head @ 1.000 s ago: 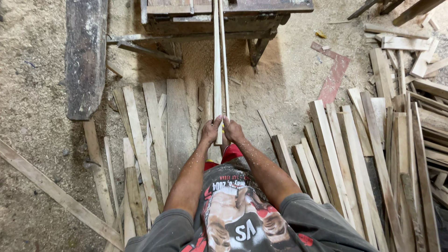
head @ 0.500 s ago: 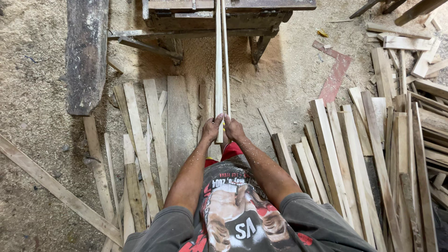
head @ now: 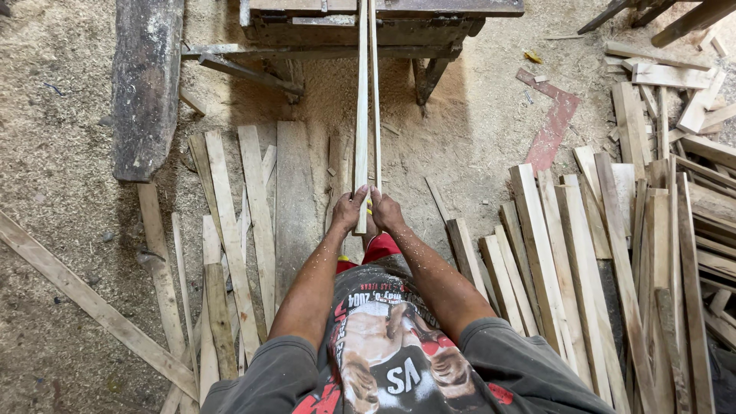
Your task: The person picks up long thin wooden strips one at a time, aligns and squares their edges together, and carries them across the workshop floor. They place the strips onto a large pile of similar boards and continue handling more strips.
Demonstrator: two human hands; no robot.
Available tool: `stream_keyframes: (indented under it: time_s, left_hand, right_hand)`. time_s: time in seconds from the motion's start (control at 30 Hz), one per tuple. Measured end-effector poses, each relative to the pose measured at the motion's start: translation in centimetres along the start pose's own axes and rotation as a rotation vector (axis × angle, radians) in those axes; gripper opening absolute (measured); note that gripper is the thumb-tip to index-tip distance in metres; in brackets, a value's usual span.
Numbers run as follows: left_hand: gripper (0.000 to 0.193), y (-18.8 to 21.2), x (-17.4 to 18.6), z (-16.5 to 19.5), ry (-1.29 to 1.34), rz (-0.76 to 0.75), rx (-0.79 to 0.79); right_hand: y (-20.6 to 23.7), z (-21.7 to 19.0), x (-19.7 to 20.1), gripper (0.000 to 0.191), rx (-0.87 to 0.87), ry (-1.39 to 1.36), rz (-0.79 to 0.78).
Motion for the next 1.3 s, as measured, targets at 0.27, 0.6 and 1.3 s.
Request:
stream_keyframes:
  time_s: [0.27,0.6,1.3]
  left_hand:
    - [0.090,0.8,0.0,-0.2,-0.005,-0.013,0.036]
    - [0.096,2.0,0.3,-0.5,-0.060,0.011,0.018]
    - [0.108,3.9,1.0,-1.9,-0.095,0.015,-0.019]
  right_hand:
    - [0.4,1.0,-1.0,0.062,-0.026,-0.005,-0.021]
    - [1.6,1.2,-1.3,0.066,-0.056,-0.028,-0.039]
    - [3.9,1.1,-2.2,0.067,-0.047,-0.048,-0.057]
Point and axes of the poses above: each hand's wrist, its own y-axis away from the middle knuckle, its own x-axis out of the back of the hand, z = x × y, the point moved 1 cm from there along -y, towards the middle knuckle, and after that the axes turned 10 degrees about y, right-handed, at the moved point
